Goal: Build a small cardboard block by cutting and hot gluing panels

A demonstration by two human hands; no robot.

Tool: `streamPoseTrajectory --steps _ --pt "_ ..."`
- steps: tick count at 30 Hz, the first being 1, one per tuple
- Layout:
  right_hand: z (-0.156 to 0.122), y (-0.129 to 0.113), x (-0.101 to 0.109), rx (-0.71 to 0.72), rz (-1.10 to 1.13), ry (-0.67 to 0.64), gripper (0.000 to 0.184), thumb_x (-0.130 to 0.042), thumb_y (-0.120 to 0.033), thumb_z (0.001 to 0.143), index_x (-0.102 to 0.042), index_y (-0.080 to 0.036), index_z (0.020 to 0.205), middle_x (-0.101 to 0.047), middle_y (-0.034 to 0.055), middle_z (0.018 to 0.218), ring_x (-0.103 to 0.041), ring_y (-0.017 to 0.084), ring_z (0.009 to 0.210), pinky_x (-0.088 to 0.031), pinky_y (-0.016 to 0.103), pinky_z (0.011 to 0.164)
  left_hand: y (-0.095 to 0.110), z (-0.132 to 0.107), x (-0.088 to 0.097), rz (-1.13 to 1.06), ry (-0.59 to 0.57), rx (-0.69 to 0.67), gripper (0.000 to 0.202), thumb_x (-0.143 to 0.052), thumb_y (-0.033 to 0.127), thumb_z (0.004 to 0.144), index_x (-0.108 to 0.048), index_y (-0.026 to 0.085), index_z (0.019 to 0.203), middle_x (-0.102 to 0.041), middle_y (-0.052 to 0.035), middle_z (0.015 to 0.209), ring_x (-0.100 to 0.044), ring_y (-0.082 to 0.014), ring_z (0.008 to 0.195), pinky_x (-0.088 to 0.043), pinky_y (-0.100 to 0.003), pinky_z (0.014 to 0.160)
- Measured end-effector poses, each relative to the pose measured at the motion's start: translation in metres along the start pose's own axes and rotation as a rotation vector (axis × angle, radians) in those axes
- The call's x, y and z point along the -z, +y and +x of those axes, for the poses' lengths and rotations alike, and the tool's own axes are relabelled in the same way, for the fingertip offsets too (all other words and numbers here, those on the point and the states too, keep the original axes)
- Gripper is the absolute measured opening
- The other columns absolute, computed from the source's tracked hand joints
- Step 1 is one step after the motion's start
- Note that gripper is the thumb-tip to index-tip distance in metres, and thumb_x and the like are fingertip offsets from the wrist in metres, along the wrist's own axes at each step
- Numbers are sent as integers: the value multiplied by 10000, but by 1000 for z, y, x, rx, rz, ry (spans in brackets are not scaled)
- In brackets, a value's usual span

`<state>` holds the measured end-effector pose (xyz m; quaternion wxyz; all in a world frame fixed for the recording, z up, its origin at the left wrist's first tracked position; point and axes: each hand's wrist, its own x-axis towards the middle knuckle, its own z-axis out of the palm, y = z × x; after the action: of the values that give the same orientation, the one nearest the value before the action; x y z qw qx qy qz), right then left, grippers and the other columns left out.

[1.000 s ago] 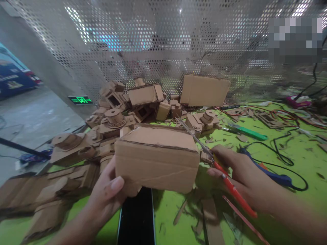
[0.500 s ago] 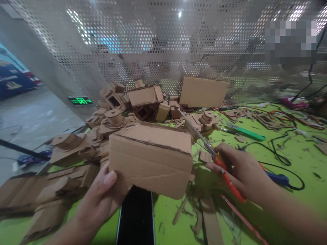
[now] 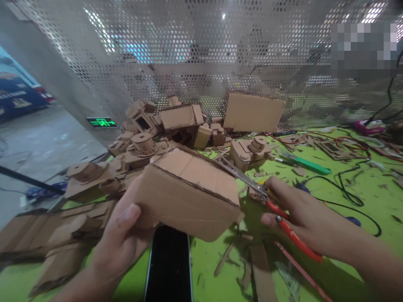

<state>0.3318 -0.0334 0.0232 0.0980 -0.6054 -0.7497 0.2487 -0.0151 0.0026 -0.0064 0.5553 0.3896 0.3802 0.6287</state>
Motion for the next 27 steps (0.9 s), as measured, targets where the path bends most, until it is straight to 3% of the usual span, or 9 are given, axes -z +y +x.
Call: streamPoseTrajectory --steps 3,7,11,14,17,21,27 --pt "-1 -1 2 -35 -24 -42 439 -572 -715 1015 -454 -295 1067 -663 14 952 -641 276 829 -494 397 717 1 0 -1 -12 40 -14 618 -938 497 724 -832 238 1275 -831 -75 1159 -733 -206 842 -653 -202 578" --pt "0 -2 1 -33 -39 -65 494 -507 -784 1018 -451 -295 1064 -662 21 952 -639 281 827 -482 398 701 1 1 -1 -14 19 -46 574 -910 535 766 -831 248 1257 -818 -59 1148 -719 -202 867 -611 -171 547" --pt "4 -3 -3 -22 -44 -55 543 -388 -834 1031 -441 -295 998 -645 18 916 -623 272 807 -469 395 692 -1 3 1 96 -69 -78 708 -919 613 781 -767 239 1362 -792 -67 1213 -700 -184 949 -637 -167 767" --pt "7 -3 -5 -15 -77 -4 572 -351 -855 1027 -441 -294 960 -638 11 856 -609 261 756 -445 381 664 -5 6 7 156 -139 -90 831 -916 700 750 -723 238 1413 -773 -86 1293 -702 -185 979 -636 -192 864" --pt "7 -1 -5 18 -115 37 572 -363 -852 1025 -445 -293 936 -626 -5 782 -583 236 671 -410 354 605 -9 8 11 128 -134 -102 851 -931 683 742 -719 229 1429 -761 -100 1350 -710 -211 1079 -631 -207 932" --pt "7 4 -4 71 -175 63 556 -368 -815 1046 -459 -287 900 -611 -13 717 -551 209 591 -379 325 554 -10 8 7 98 -75 -80 846 -955 683 708 -756 229 1393 -788 -92 1288 -728 -211 1056 -646 -203 898" --pt "7 6 -5 104 -248 103 549 -352 -788 1068 -446 -285 869 -559 -29 649 -524 199 533 -348 305 529 -6 8 2 68 -25 -18 818 -992 687 636 -814 250 1303 -825 -65 1141 -724 -168 838 -658 -180 713"
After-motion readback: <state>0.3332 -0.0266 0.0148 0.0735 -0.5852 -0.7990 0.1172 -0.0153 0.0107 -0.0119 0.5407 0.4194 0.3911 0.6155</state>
